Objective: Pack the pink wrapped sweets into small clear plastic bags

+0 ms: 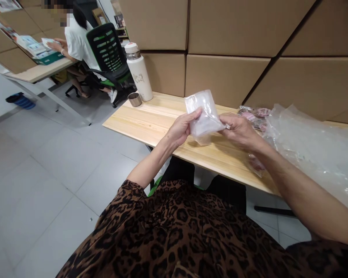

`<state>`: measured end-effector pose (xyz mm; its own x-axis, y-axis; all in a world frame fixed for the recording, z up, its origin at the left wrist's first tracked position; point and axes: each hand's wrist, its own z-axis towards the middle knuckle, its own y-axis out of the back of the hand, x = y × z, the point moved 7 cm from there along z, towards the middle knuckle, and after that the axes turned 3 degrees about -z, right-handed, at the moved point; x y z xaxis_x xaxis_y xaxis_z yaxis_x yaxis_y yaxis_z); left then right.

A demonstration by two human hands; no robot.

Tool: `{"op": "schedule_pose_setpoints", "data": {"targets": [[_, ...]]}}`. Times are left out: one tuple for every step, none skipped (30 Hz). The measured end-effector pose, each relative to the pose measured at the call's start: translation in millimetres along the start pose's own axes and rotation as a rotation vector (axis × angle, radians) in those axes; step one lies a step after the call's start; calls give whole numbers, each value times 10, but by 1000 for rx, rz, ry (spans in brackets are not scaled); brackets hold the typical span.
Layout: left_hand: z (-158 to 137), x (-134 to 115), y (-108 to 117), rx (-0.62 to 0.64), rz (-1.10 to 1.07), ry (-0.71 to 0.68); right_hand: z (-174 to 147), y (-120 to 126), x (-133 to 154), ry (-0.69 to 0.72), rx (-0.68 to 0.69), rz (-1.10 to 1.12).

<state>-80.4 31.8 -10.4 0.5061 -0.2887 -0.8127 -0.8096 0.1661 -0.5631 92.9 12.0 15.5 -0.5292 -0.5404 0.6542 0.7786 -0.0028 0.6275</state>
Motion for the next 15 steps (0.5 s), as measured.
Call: {"op": "schedule_pose_setpoints", "data": {"targets": [[0, 28, -11, 26, 37, -8, 21, -19, 17, 61, -36, -52], [-3, 54, -21, 50, 65, -20, 37, -32, 13, 100, -81, -93], [-8, 81, -30, 71, 79, -24, 46, -30, -7, 122, -146, -124], [-12, 110, -36, 89, 79, -19, 46, -14, -39, 128, -227, -148], [-15, 138, -44, 105, 66, -5, 38, 0, -79, 122, -302, -172], [-17, 165, -57, 125, 46, 15, 26, 8, -122, 109, -366, -194], [-18, 191, -75, 150, 20, 40, 13, 8, -164, 95, -416, -210], [-18, 215, -97, 177, -5, 70, 0, -2, -204, 79, -450, -222], [-19, 238, -117, 200, -28, 102, -9, -18, -243, 62, -471, -228], [-19, 256, -131, 214, -44, 128, -17, -38, -280, 46, -486, -225], [-18, 264, -136, 215, -55, 141, -24, -56, -314, 34, -503, -213], [-17, 267, -134, 209, -58, 143, -31, -70, -345, 25, -522, -195], [-18, 266, -128, 199, -58, 141, -38, -79, -373, 22, -543, -175], [-21, 270, -121, 189, -56, 145, -45, -82, -396, 24, -567, -157], [-26, 281, -116, 182, -54, 160, -54, -77, -413, 32, -597, -142]]}}
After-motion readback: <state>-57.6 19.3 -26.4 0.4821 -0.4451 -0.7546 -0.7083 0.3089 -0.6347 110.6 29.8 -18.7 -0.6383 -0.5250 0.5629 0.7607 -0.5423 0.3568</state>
